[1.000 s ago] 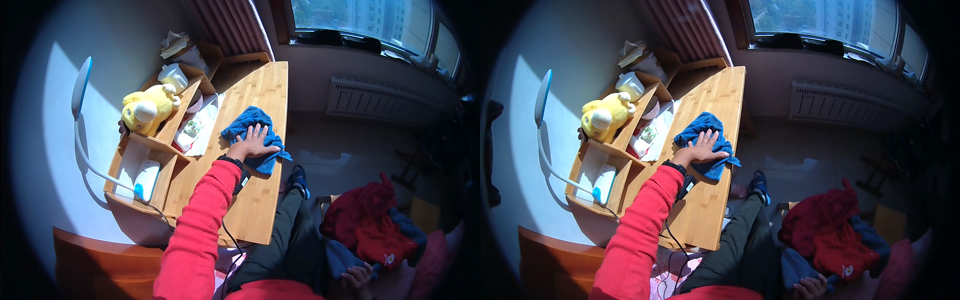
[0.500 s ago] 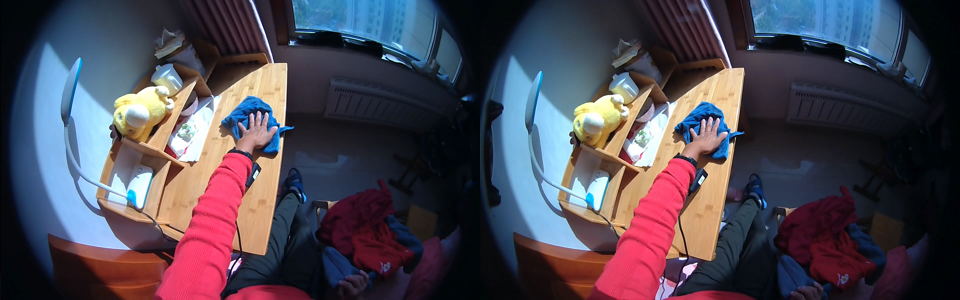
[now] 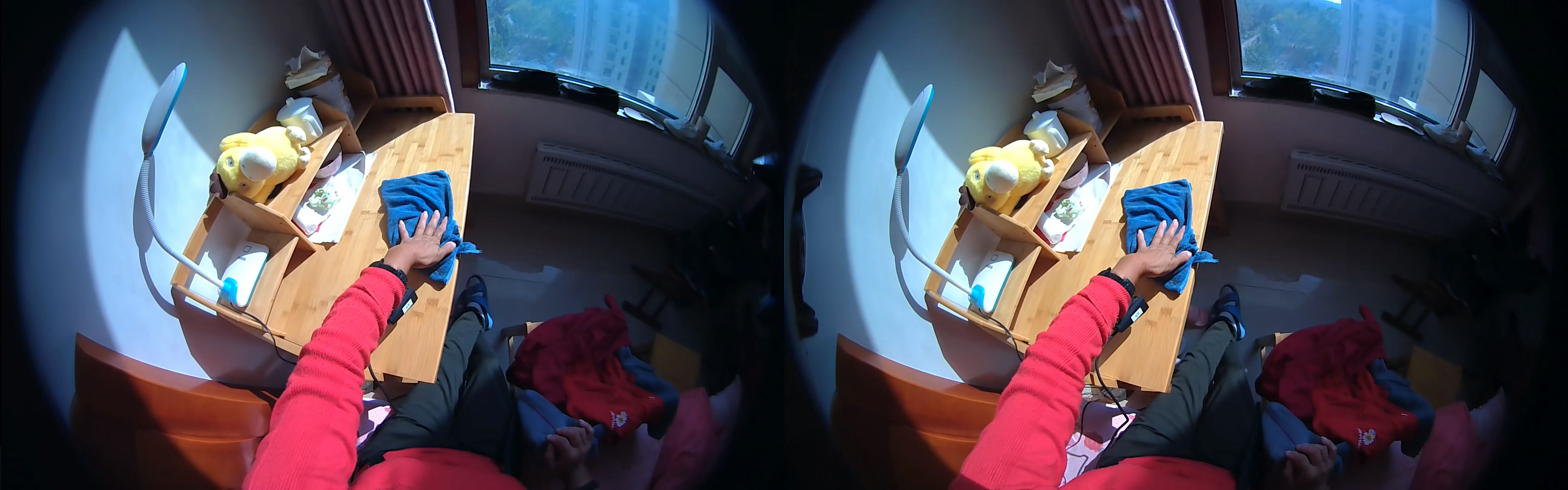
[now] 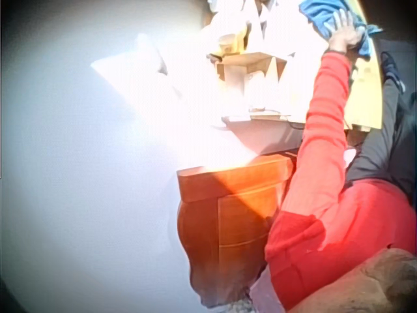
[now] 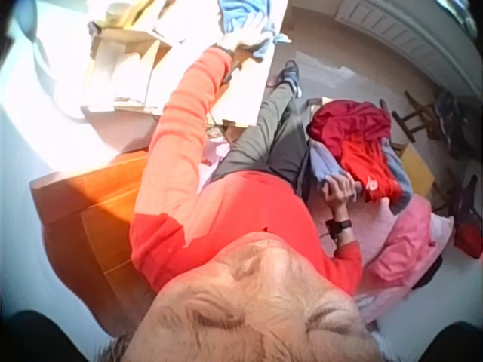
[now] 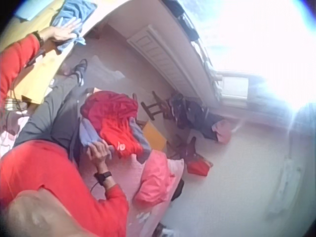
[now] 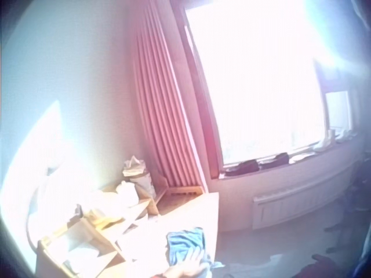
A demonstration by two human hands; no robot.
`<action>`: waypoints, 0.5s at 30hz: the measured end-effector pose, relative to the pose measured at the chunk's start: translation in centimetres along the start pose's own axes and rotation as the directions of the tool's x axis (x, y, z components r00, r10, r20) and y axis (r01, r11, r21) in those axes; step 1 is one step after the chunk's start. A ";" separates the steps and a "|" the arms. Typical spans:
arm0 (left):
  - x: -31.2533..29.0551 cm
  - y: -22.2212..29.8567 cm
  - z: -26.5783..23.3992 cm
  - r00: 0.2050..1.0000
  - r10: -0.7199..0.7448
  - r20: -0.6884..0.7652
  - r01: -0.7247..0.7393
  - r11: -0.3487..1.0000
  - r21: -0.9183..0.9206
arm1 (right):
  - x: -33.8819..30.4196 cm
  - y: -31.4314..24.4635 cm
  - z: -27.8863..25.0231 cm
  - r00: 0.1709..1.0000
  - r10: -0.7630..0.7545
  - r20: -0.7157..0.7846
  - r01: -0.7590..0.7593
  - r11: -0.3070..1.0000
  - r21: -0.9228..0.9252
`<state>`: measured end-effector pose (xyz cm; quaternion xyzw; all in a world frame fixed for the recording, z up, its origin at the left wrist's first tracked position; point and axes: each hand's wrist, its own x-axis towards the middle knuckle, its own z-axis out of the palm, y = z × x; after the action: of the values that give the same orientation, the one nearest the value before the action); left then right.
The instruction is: The person wipes a wooden table with a blue cloth, moving a yellow stuffed toy, a white mug, and a white bowl aside to reach different areas. They wipe the table surface and the lamp base, then return the items to the table.
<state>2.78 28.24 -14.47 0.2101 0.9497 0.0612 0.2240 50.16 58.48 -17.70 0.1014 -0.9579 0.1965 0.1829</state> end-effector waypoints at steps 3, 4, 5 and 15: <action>-2.0 0.1 0.2 0.998 0.029 0.060 -0.029 1.000 0.006 | 0.4 0.0 -1.3 0.999 -0.035 -0.039 0.036 0.999 0.016; -2.6 0.1 0.3 0.996 0.034 0.085 -0.036 0.999 0.018 | 0.5 -0.2 -2.0 1.000 -0.020 0.009 0.020 1.000 0.009; -3.3 0.2 0.4 0.994 0.044 0.103 -0.047 0.998 0.030 | 0.8 -0.4 -2.7 0.997 -0.002 0.080 0.002 1.000 0.000; -7.6 -3.4 -1.3 0.936 0.325 0.133 -0.250 0.883 -0.397 | 16.6 -6.1 -1.1 0.936 -0.070 0.344 -0.031 0.959 0.281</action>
<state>7.14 21.91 -10.97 0.3075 0.8519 0.2526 0.3404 36.93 51.38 -8.22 0.1694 -0.9362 0.3079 -0.0053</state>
